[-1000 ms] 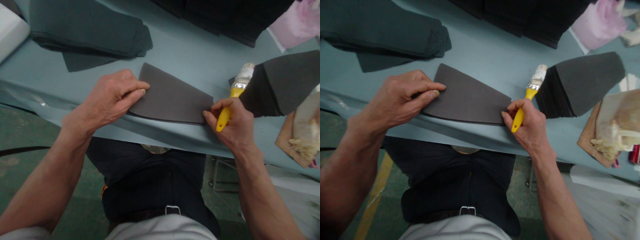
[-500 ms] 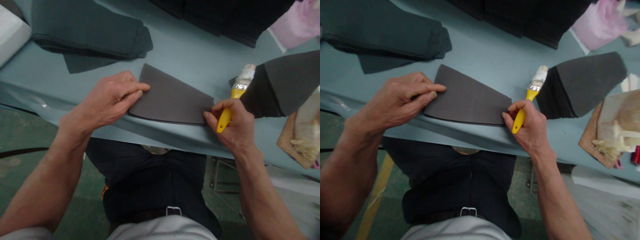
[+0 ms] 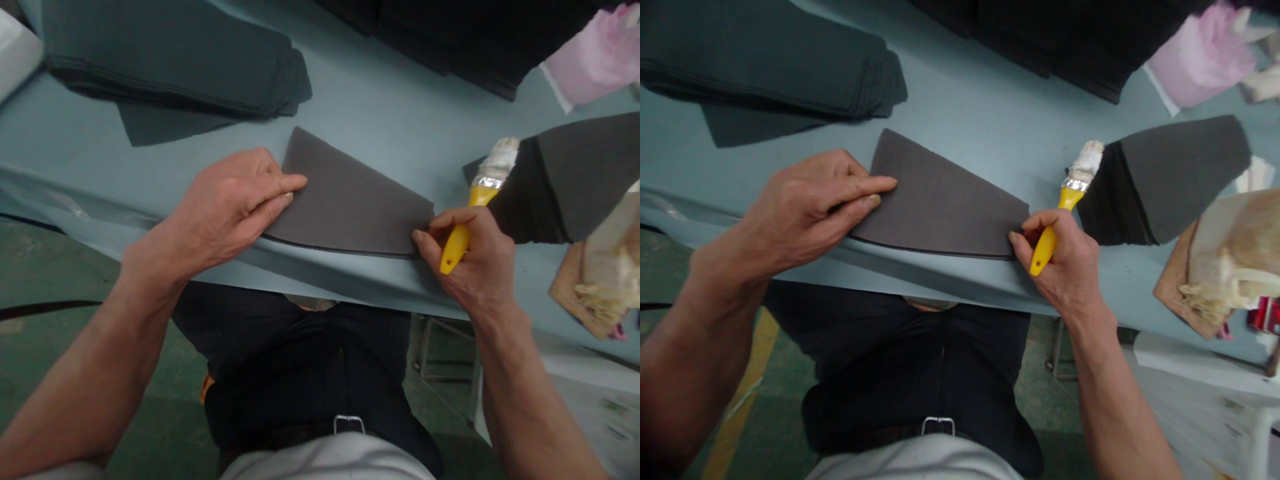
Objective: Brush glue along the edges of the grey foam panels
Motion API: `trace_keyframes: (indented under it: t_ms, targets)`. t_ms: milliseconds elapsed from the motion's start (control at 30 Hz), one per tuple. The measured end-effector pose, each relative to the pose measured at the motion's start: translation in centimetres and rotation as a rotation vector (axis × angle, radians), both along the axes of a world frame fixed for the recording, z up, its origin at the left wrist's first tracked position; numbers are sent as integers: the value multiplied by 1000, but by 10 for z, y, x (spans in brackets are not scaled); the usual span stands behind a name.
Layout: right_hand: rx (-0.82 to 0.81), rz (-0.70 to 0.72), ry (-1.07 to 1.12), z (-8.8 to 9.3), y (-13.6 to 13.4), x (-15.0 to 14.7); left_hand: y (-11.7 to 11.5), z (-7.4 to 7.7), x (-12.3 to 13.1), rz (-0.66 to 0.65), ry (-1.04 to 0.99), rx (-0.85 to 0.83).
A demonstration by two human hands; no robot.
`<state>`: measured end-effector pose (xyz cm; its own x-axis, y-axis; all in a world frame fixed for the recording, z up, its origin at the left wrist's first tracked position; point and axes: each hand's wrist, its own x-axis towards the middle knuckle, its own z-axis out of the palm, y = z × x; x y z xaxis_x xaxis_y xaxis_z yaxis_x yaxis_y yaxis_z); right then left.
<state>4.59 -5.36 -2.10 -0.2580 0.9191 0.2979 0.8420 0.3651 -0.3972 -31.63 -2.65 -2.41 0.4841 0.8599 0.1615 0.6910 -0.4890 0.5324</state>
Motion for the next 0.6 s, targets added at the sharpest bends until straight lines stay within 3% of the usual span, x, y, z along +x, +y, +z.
trace_keyframes:
  t_ms: [600]
  targets:
    - [0,-18,46,-6,0,0,-3,-3,2,36,35,69]
